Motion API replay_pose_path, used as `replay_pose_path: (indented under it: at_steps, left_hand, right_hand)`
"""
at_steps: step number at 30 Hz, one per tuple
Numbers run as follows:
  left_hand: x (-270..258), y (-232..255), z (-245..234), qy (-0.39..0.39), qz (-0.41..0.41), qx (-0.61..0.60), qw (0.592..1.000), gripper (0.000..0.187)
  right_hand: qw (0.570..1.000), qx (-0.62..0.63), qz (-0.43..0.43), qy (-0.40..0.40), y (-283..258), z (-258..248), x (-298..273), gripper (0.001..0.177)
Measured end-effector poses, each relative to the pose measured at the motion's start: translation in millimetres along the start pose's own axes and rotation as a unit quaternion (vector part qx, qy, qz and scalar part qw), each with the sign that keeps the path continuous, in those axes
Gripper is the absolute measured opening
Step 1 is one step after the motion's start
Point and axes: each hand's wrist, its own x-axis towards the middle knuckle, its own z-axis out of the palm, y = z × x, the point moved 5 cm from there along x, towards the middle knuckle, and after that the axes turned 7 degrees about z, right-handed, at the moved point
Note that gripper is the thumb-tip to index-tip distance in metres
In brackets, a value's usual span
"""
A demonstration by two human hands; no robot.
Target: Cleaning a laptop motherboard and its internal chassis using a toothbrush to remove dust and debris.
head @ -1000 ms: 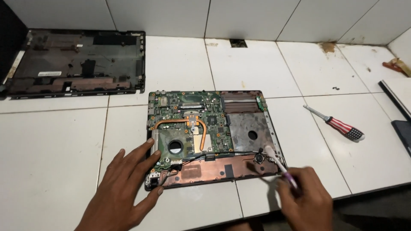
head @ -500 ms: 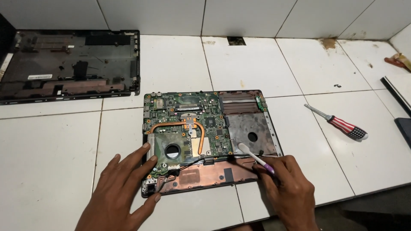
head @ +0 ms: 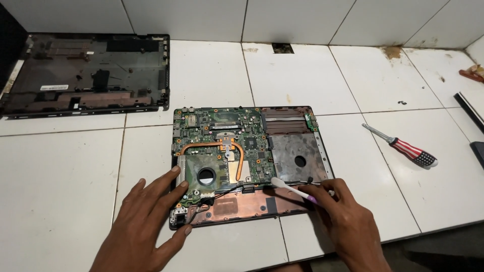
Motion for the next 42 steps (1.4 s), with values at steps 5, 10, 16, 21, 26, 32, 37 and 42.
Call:
replay_pose_path:
  at_steps: [5,10,16,21,26,32,37,42]
  left_hand:
    - [0,0,0,0.005,0.004,0.003,1.000,0.079]
    - [1,5,-7,0.015,0.003,0.001,1.000,0.081]
    - [3,9,-10,0.016,0.029,0.009,0.999,0.076]
    - [3,8,-8,-0.004,0.019,0.024,1.000,0.076]
    - [2,9,-9,0.005,0.024,0.021,0.999,0.074]
    - [1,8,-7,0.006,0.026,0.024,0.999,0.076]
    - [1,7,-7,0.010,0.015,0.019,1.000,0.075]
    - [3,8,-9,0.013,0.021,0.019,1.000,0.074]
  right_hand:
    - [0.999,0.024,-0.008,-0.030,6,-4,6,0.058]
    - [0.989,0.146,-0.031,0.019,-11,0,-37,0.060]
    - [0.960,0.271,-0.073,0.022,30,40,-75,0.059]
    - [0.984,0.157,0.041,0.074,22,-12,-51,0.021]
    - [0.991,0.108,-0.018,0.073,6,-20,-4,0.026]
    - [0.994,0.047,-0.054,0.078,11,-10,4,0.030]
    - [0.991,0.099,-0.052,0.073,12,-12,0,0.032]
    - [0.994,0.060,-0.053,0.078,14,-7,0,0.035]
